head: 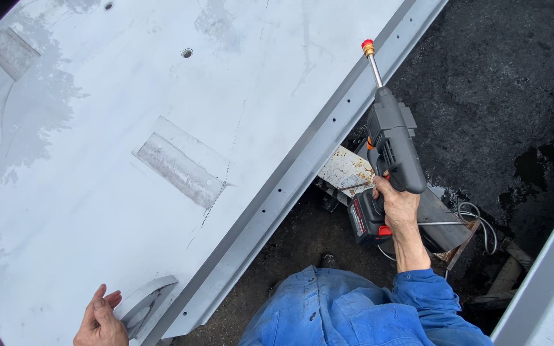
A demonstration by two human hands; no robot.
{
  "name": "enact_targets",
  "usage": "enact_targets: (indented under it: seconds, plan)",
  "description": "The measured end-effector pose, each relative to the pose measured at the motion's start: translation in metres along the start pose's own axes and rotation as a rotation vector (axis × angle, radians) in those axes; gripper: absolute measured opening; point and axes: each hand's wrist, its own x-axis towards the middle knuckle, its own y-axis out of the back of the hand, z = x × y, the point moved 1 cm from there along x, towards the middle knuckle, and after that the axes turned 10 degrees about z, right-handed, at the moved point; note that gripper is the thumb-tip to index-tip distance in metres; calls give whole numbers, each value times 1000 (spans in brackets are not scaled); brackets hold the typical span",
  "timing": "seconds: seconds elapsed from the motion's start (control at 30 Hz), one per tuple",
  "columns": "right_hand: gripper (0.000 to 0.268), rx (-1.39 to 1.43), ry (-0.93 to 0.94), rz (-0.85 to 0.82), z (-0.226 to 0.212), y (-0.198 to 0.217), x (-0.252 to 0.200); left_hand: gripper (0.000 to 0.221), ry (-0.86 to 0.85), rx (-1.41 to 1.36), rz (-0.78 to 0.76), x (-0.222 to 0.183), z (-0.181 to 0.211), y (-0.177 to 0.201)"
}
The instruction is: Using a portable pressure washer to clean large white metal panels in an industrial setting.
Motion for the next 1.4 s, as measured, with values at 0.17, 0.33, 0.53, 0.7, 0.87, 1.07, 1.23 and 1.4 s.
enact_targets:
  seconds: [0.17,0.33,0.53,0.7,0.87,1.07,1.23,1.4]
  plan:
    - [20,-28,36,-43,3,-6,-4,44,16,-12,-17,0,-4,3]
    - [17,-58,21,41,2,-2,7,54,40,138,8,0,18,3]
    - [21,-43,47,21,-6,-8,7,41,118,165,14,-1,28,6]
    - [20,-122,10,-103,-6,-29,-12,40,98,164,-3,0,34,6]
    - [19,-89,-40,-183,-8,-42,-21,44,133,130,-17,-3,24,8]
    - [22,-90,7,-110,-24,-53,11,74,272,-148,-43,4,36,11]
    - [26,-87,49,-76,-39,-68,37,110,435,-229,-94,24,46,14]
    - [27,-134,23,-124,-49,-92,48,75,756,-147,-208,42,51,5]
